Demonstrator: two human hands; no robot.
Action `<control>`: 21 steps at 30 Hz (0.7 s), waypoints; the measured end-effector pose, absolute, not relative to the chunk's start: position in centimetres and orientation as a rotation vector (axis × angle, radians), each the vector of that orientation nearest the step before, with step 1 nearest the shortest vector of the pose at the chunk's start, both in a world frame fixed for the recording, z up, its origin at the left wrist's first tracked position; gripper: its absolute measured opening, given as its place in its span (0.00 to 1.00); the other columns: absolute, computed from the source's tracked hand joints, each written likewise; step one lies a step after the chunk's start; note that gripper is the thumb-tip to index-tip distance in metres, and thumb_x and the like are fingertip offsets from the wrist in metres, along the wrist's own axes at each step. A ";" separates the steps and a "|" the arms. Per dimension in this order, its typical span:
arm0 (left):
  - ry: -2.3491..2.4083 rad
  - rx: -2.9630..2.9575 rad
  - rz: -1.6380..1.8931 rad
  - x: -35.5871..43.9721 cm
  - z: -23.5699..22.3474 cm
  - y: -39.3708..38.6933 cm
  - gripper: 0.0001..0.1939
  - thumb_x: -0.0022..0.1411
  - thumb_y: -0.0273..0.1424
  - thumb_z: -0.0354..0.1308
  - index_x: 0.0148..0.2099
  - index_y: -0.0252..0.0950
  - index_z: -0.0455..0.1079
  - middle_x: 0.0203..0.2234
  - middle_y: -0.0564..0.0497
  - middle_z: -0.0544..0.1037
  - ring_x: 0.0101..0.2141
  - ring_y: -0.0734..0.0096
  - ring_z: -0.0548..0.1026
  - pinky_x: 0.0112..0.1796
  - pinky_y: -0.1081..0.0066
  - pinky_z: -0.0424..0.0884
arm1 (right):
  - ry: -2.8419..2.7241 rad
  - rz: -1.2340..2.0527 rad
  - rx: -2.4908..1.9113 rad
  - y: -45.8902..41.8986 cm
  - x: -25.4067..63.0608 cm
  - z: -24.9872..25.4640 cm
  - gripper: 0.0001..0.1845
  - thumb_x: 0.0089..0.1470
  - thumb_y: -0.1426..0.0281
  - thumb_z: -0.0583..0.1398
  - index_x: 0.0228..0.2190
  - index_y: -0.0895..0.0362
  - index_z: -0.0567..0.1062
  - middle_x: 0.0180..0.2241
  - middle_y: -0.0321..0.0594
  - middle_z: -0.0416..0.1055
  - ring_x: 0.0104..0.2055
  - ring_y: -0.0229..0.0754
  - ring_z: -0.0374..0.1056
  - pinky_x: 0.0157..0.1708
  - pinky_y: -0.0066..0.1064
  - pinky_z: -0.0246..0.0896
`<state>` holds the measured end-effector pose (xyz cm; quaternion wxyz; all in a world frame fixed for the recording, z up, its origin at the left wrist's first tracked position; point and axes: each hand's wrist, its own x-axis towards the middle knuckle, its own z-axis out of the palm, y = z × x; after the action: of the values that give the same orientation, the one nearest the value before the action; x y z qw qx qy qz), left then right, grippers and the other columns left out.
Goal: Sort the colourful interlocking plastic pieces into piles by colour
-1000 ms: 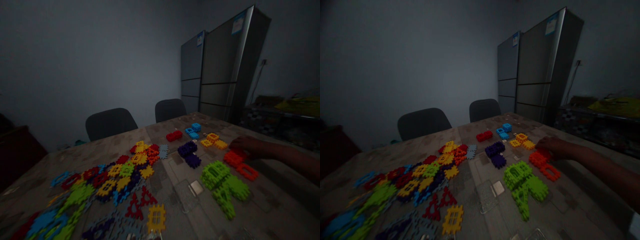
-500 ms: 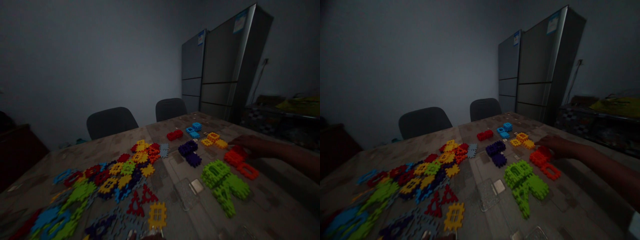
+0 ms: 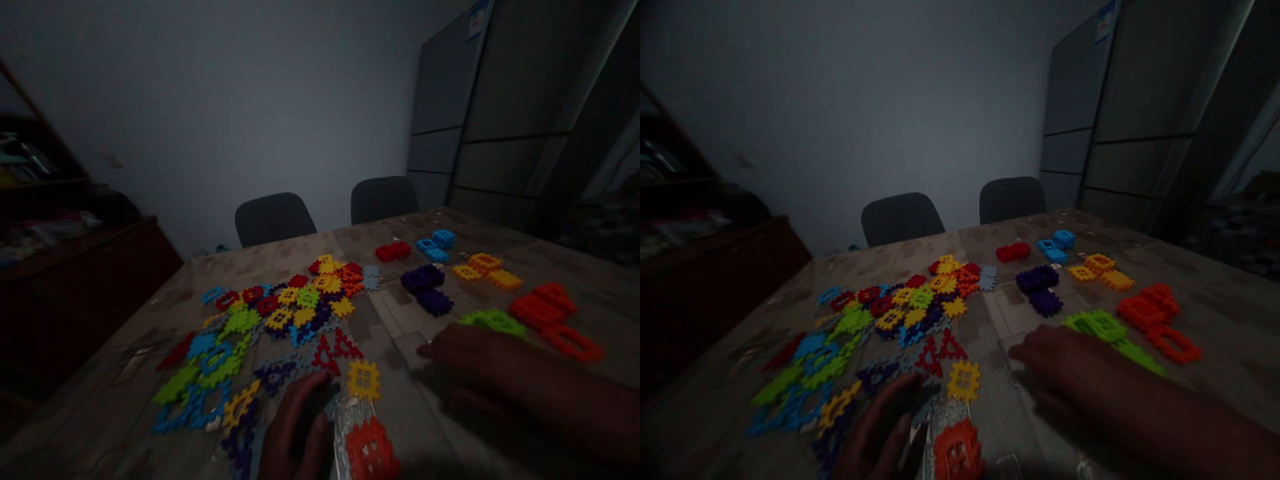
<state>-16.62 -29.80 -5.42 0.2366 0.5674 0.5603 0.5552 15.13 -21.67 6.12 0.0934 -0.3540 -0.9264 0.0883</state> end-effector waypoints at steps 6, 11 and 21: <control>1.458 1.421 1.576 -15.9 -4.5 -29.8 0.23 0.69 0.57 0.61 0.52 0.47 0.83 0.50 0.46 0.85 0.52 0.54 0.82 0.56 0.61 0.76 | -2.867 0.029 -0.673 -24.1 5.7 0.4 0.15 0.62 0.69 0.66 0.50 0.55 0.75 0.41 0.39 0.81 0.38 0.45 0.76 0.35 0.36 0.67; 1.544 1.338 1.579 -16.6 -5.1 -29.8 0.20 0.66 0.52 0.65 0.51 0.45 0.83 0.50 0.46 0.85 0.53 0.52 0.81 0.57 0.60 0.75 | -2.742 -0.110 -0.538 -23.9 3.8 -2.7 0.06 0.65 0.72 0.63 0.44 0.57 0.72 0.35 0.34 0.79 0.32 0.40 0.74 0.34 0.35 0.62; 1.545 1.140 1.582 -17.1 -6.4 -28.7 0.25 0.62 0.53 0.67 0.52 0.43 0.81 0.51 0.45 0.85 0.54 0.50 0.81 0.58 0.60 0.74 | -2.962 0.097 -0.580 -23.8 3.8 -2.7 0.10 0.65 0.63 0.64 0.43 0.56 0.75 0.35 0.40 0.80 0.33 0.44 0.72 0.33 0.35 0.61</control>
<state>-17.08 -28.66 -6.37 0.3211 0.4339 0.5881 0.6024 3.80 -23.76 -2.65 0.0607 -0.1918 -0.9790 0.0319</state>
